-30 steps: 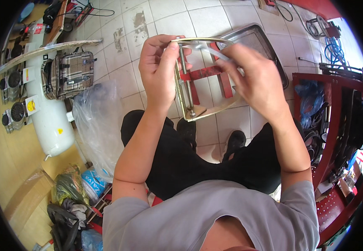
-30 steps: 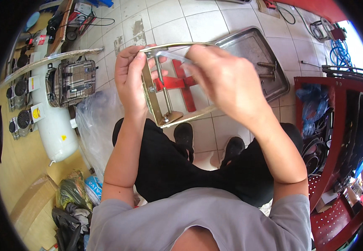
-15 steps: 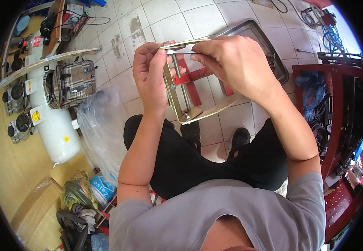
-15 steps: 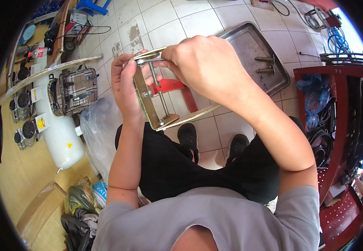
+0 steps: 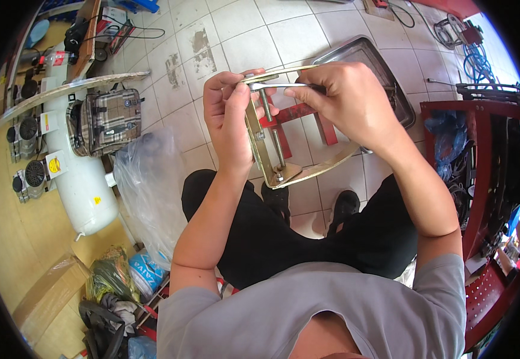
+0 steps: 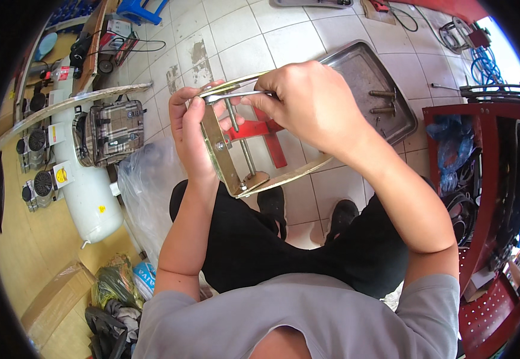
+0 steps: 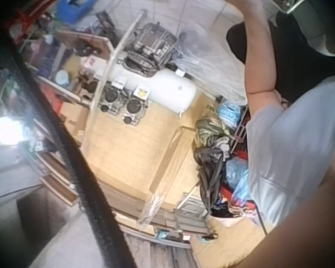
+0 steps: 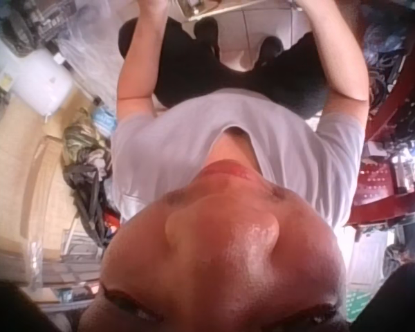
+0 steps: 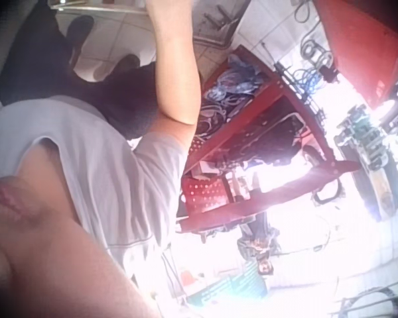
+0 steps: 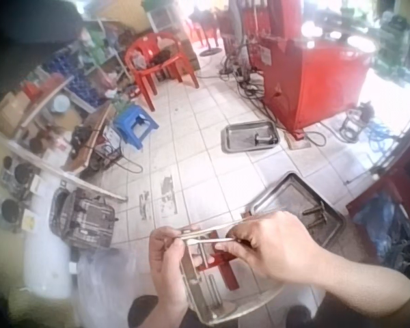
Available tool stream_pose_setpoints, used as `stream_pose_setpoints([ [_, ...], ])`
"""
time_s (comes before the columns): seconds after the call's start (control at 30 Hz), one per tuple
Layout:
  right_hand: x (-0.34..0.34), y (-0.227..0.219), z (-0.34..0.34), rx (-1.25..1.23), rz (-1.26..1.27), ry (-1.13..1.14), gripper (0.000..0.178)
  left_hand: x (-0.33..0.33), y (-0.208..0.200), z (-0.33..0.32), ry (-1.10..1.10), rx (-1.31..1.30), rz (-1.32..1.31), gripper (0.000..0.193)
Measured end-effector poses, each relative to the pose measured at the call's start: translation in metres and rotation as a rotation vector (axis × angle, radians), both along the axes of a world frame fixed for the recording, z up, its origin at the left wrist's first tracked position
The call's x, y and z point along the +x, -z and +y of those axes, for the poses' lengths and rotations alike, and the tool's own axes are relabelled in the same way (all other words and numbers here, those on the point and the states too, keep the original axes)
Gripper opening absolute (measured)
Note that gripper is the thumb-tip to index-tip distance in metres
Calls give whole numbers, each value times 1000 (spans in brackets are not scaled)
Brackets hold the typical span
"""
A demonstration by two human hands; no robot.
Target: The person assembles a metal frame by hand, inserting small components and tightening them with a wrench. They manipulate the frame and tools on their lap while seated in a workshop environment.
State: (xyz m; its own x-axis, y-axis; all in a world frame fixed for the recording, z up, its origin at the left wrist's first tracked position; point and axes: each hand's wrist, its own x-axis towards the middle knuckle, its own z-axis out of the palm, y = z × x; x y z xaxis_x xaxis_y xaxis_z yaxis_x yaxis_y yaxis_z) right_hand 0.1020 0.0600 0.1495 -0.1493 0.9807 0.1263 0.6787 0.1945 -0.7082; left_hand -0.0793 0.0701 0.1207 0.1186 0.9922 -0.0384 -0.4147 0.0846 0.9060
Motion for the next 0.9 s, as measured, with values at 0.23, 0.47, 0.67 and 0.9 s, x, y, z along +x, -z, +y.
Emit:
stream_pose_setpoints([
  [0.23, -5, 12, -6, 93, 15, 127, 27, 1, -2, -1, -3, 19, -20, 15],
  [0.47, -4, -27, -16, 276, -361, 116, 17, 1, 12, 0, -3, 201, 112, 16],
  [0.67, -35, -67, -34, 113, -818, 81, 11, 18, 15, -10, 7, 291, 241, 17],
  [0.9, -20, -66, -36, 99, -562, 36, 12, 13, 11, -6, -27, 332, 165, 17],
])
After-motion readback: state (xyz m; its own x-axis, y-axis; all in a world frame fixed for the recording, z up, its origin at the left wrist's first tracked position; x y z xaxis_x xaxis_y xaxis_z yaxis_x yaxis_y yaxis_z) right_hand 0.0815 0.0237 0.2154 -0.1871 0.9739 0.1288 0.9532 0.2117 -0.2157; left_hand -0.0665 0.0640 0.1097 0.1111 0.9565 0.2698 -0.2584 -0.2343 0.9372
